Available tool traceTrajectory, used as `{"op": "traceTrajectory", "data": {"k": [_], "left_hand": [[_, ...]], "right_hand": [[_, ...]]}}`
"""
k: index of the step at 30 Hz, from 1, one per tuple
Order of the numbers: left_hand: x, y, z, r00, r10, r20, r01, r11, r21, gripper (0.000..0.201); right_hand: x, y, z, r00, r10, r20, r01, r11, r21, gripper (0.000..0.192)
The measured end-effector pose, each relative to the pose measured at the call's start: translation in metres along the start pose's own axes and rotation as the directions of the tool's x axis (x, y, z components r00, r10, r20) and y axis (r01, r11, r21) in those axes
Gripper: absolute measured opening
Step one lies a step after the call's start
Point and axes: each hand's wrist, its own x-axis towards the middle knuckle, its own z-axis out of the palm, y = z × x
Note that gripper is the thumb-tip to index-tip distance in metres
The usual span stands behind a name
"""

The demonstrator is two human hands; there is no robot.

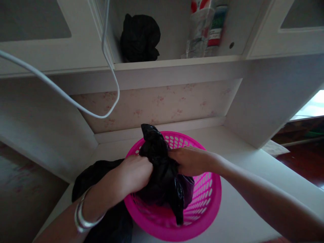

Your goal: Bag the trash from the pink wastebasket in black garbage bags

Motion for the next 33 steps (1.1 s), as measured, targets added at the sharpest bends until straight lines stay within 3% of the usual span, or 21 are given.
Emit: {"op": "traceTrajectory", "data": {"k": [3,7,9,12,16,20,23,28,33], "left_hand": [[-0.028,0.026,-0.018,0.991,-0.041,-0.125,0.056,0.992,0.114,0.036],[-0.033,0.052,-0.016,0.929,0.085,-0.361,-0.055,0.994,0.093,0.027],[-0.019,0.054,-0.006,0.941,0.051,-0.335,-0.031,0.997,0.065,0.026],[0.002,0.044,0.005,0.978,-0.052,-0.204,0.067,0.996,0.063,0.021],[0.004,0.024,0.005,0.991,-0.076,-0.115,0.083,0.995,0.061,0.032],[-0.008,0.008,-0.003,0.975,-0.135,-0.177,0.149,0.986,0.071,0.024],[-0.014,0.005,-0.006,0.965,-0.151,-0.214,0.158,0.987,0.016,0.023],[-0.015,0.016,-0.003,0.932,-0.151,-0.329,0.123,0.987,-0.104,0.020],[-0.021,0.009,-0.001,0.925,-0.174,-0.338,0.167,0.985,-0.049,0.023]], "right_hand": [[0.002,0.003,0.000,1.000,0.000,-0.025,0.000,1.000,-0.002,0.031],[0.003,0.001,-0.001,0.999,-0.009,-0.049,0.009,1.000,-0.013,0.027],[0.003,-0.001,-0.002,0.998,-0.022,-0.055,0.021,1.000,-0.014,0.023],[0.000,0.000,-0.006,0.998,-0.021,-0.059,0.020,1.000,-0.020,0.021],[-0.012,0.012,-0.015,0.997,-0.024,-0.074,0.024,1.000,-0.004,0.010],[-0.028,0.025,-0.020,0.993,0.001,-0.117,-0.003,1.000,-0.014,0.013],[-0.033,0.020,-0.020,0.988,-0.011,-0.154,0.008,1.000,-0.018,0.010],[-0.021,-0.009,-0.011,0.965,-0.080,-0.251,0.076,0.997,-0.025,0.043],[-0.020,-0.004,-0.006,0.975,-0.071,-0.210,0.025,0.977,-0.214,0.023]]}}
